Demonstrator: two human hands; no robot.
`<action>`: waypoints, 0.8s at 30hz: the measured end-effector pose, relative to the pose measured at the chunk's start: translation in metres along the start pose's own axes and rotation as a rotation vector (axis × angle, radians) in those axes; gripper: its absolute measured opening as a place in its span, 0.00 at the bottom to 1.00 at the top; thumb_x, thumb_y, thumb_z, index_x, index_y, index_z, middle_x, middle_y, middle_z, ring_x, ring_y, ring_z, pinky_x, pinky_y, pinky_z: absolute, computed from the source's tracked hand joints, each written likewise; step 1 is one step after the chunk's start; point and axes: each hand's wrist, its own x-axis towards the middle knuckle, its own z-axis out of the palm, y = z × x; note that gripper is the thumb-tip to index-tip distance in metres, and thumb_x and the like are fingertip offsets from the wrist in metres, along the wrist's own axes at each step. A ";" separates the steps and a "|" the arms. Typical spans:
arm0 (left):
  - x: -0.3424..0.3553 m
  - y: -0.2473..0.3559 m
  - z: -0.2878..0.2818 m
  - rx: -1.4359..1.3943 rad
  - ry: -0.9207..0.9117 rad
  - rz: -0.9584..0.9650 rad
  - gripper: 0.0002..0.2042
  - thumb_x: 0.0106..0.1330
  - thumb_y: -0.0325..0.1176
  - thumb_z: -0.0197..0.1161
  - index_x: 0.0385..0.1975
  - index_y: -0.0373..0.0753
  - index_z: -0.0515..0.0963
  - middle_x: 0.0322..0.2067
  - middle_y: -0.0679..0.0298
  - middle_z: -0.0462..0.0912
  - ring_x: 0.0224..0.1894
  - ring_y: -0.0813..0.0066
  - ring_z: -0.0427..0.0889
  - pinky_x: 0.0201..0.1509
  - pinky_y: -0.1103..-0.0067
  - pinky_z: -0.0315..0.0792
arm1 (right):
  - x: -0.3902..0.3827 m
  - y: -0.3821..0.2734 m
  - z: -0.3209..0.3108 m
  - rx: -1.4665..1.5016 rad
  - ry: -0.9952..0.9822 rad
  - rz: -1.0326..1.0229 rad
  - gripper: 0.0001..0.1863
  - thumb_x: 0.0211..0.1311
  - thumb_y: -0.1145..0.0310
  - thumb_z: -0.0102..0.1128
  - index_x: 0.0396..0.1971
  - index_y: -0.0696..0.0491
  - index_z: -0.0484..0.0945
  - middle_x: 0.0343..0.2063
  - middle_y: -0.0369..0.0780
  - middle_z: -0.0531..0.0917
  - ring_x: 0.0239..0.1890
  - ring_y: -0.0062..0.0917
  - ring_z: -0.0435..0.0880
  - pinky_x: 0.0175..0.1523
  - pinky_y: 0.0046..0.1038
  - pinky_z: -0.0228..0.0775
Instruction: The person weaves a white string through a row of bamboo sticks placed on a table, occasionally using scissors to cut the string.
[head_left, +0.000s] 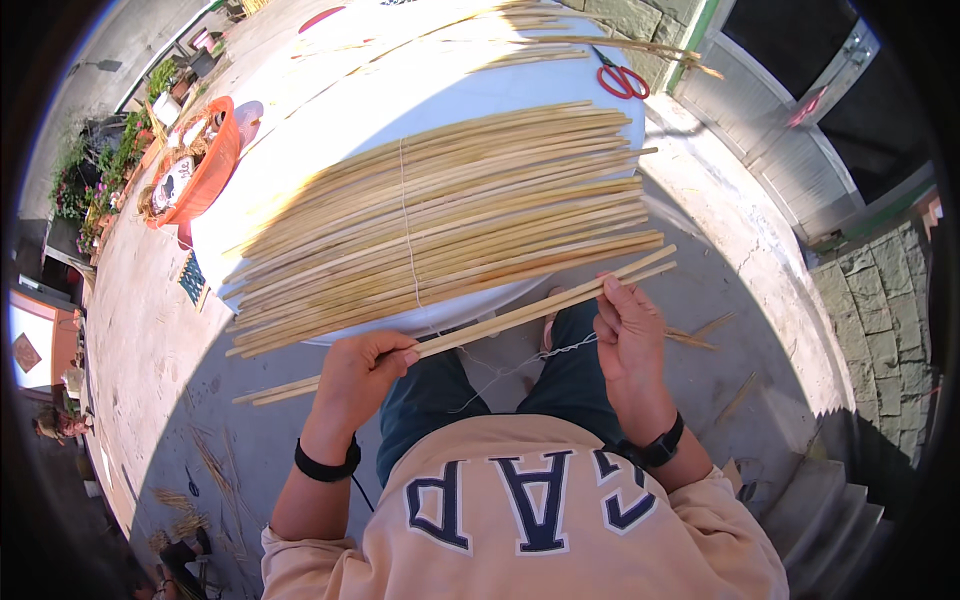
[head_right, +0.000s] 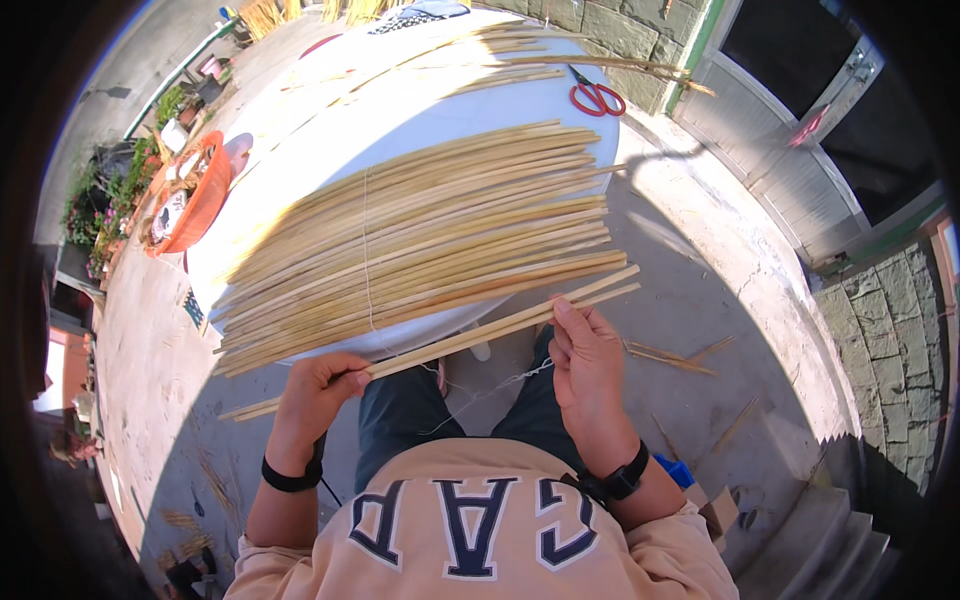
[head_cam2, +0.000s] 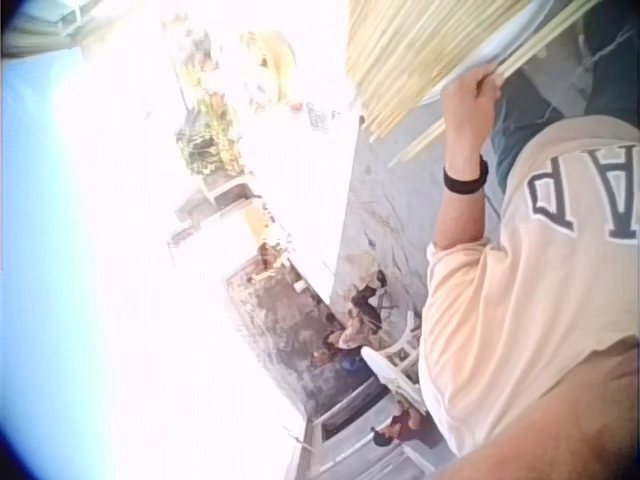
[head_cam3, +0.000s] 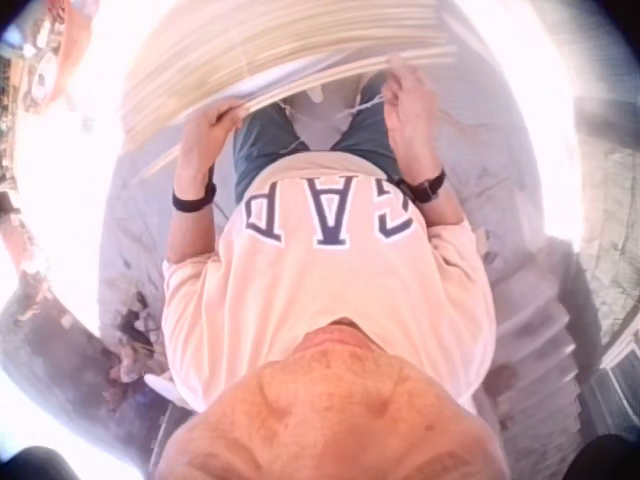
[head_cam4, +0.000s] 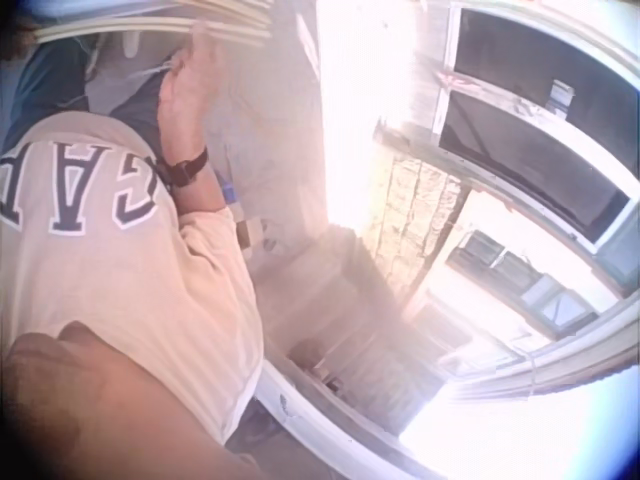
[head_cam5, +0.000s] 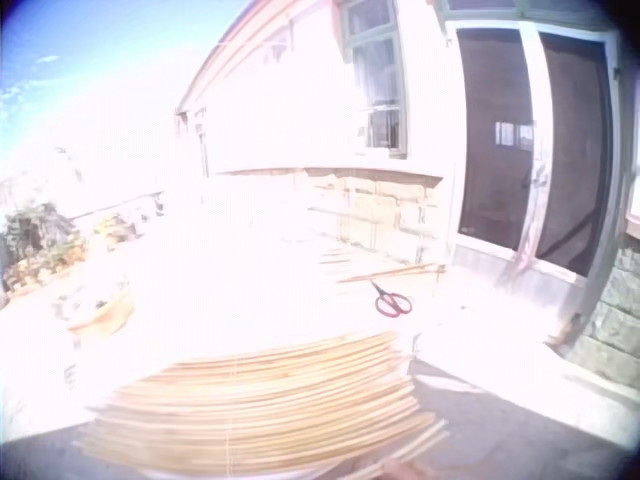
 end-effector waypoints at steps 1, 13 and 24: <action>0.003 0.001 0.001 -0.010 -0.024 0.020 0.04 0.55 0.24 0.60 0.29 0.31 0.77 0.17 0.65 0.75 0.21 0.84 0.70 0.26 0.86 0.65 | 0.000 -0.003 0.002 -0.004 0.028 0.010 0.06 0.54 0.72 0.59 0.30 0.58 0.77 0.18 0.29 0.72 0.13 0.07 0.56 0.17 0.12 0.44; 0.002 0.010 -0.005 0.094 0.032 -0.061 0.04 0.53 0.23 0.58 0.26 0.29 0.77 0.16 0.67 0.73 0.19 0.85 0.68 0.24 0.87 0.61 | 0.005 0.008 0.001 0.029 0.013 0.042 0.06 0.54 0.70 0.60 0.26 0.57 0.76 0.15 0.27 0.67 0.13 0.07 0.55 0.18 0.13 0.43; 0.012 0.011 -0.006 0.176 0.001 -0.011 0.05 0.52 0.25 0.60 0.26 0.31 0.78 0.14 0.65 0.73 0.17 0.82 0.68 0.22 0.85 0.61 | 0.007 0.008 0.001 0.015 0.040 0.054 0.05 0.54 0.70 0.59 0.26 0.56 0.76 0.16 0.28 0.69 0.13 0.07 0.56 0.18 0.13 0.44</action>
